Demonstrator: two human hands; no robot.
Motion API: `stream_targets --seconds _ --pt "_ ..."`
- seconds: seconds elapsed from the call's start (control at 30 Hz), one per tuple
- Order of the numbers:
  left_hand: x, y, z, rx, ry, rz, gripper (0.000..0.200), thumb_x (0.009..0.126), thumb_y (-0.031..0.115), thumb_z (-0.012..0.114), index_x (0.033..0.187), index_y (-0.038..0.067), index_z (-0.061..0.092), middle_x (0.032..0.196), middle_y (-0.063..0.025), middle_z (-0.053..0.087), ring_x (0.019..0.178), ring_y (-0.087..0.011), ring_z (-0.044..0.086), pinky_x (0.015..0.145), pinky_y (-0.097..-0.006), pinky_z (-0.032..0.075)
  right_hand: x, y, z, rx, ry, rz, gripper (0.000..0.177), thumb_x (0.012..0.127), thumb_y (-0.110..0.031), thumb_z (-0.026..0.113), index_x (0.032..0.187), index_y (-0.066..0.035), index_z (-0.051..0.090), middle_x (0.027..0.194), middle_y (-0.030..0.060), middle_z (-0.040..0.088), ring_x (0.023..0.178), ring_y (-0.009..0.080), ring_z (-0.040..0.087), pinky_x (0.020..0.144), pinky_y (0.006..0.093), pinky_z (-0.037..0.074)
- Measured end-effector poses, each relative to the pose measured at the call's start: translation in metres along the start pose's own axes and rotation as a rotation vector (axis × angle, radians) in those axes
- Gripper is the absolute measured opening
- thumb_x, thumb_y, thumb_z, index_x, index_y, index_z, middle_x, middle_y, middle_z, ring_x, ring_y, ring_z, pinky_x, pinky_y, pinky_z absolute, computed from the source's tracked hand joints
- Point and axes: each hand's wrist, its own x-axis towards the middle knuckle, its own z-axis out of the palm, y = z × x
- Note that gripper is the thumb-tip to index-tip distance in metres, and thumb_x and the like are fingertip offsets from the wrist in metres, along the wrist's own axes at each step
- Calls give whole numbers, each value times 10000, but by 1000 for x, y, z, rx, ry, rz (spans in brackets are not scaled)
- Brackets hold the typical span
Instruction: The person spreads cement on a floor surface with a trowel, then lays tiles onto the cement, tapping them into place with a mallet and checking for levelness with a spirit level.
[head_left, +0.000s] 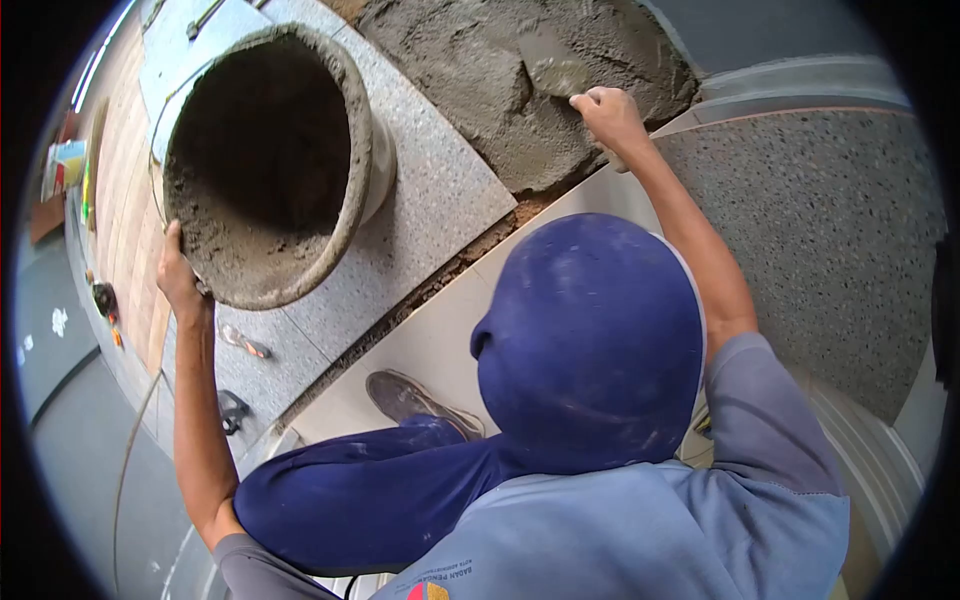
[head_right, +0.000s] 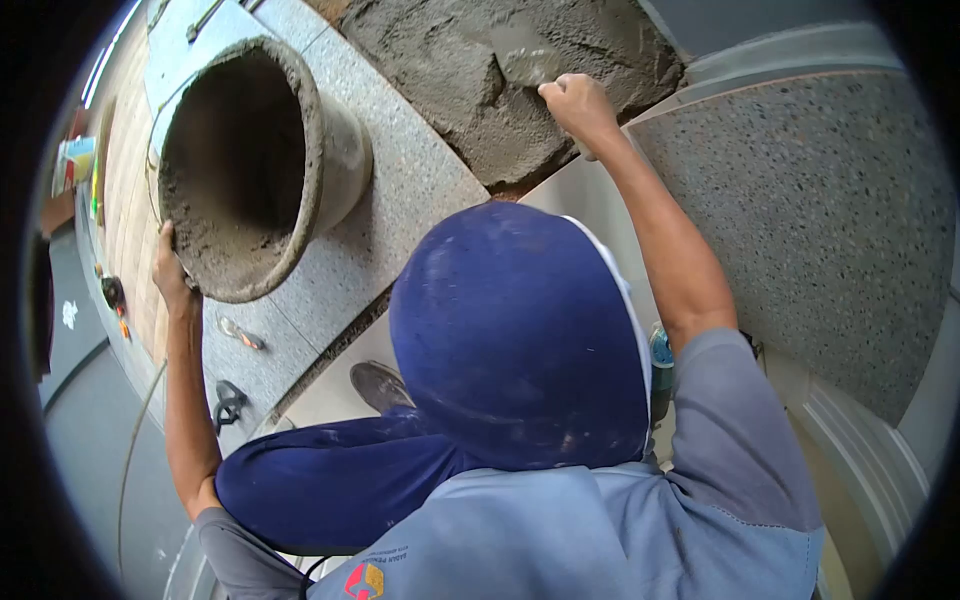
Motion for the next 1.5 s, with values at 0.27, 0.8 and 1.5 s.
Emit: stream_targets --seconds 0.27,0.8,1.5 --pt "-5 7 6 -5 49 -56 425 932 306 675 1138 -66 678 1031 -88 691 860 -171 667 780 -308 523 -48 -18 13 -496 108 -309 332 909 -288 506 862 -3 671 861 249 690 843 433 685 796 522 545" --pt "-12 13 9 -36 79 -87 453 920 271 700 1192 -86 638 1102 -104 681 945 -184 668 833 -302 532 -100 -11 68 -679 3 -203 299 975 -320 498 1015 -55 630 953 179 683 873 359 681 779 490 533" --pt "4 -1 2 -49 91 -70 548 875 293 748 1238 -96 618 1158 -117 677 965 -191 673 856 -298 534 -74 5 23 -492 166 -349 357 918 -362 574 993 -33 691 992 211 691 940 411 654 836 492 497"
